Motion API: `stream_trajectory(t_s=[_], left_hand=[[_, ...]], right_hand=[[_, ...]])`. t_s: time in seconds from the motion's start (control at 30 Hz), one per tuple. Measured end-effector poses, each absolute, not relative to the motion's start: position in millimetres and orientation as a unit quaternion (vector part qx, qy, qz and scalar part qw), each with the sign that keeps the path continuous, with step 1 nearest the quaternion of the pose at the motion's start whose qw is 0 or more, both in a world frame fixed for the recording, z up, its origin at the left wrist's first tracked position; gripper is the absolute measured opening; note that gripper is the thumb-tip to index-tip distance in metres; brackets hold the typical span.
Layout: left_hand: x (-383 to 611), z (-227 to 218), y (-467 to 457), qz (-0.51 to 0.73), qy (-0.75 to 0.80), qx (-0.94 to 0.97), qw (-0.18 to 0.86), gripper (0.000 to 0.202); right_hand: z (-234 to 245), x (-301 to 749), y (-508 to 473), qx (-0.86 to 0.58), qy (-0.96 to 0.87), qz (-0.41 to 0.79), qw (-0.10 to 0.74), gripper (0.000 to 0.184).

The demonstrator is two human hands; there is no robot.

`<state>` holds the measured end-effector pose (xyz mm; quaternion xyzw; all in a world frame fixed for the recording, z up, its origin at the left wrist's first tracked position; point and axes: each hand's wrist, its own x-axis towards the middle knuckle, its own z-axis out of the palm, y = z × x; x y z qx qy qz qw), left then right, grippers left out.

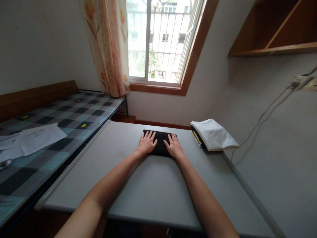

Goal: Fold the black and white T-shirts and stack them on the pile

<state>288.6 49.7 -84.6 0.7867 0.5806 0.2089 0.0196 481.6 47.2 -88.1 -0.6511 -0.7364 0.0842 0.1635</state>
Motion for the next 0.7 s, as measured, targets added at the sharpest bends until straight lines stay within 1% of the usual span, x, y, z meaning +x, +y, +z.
stream_trajectory(t_s=[0.07,0.2,0.27,0.4,0.53,0.7], left_hand=[[282.2,-84.8,48.5,0.198,0.588,0.784,0.033,0.06],[272.8,-88.6,50.5,0.188,0.592,0.776,0.107,0.066],[270.9,-91.5,51.8,0.195,0.592,0.772,0.122,0.069],[271.1,-96.7,52.6,0.212,0.608,0.757,0.111,0.074],[272.2,-97.6,50.1,0.229,0.612,0.752,0.09,0.072],[273.7,-90.8,44.2,0.198,0.618,0.757,0.082,0.07]], right_hand=[[-88.9,483.0,46.7,-0.648,-0.737,0.092,0.168,0.073],[-88.2,483.7,44.3,-0.645,-0.737,0.105,0.169,0.073],[-87.5,483.6,42.4,-0.646,-0.736,0.112,0.17,0.073],[-86.9,482.3,38.5,-0.653,-0.726,0.122,0.175,0.072],[-88.2,480.9,37.5,-0.662,-0.716,0.12,0.187,0.071],[-90.5,481.5,38.4,-0.659,-0.715,0.114,0.203,0.069]])
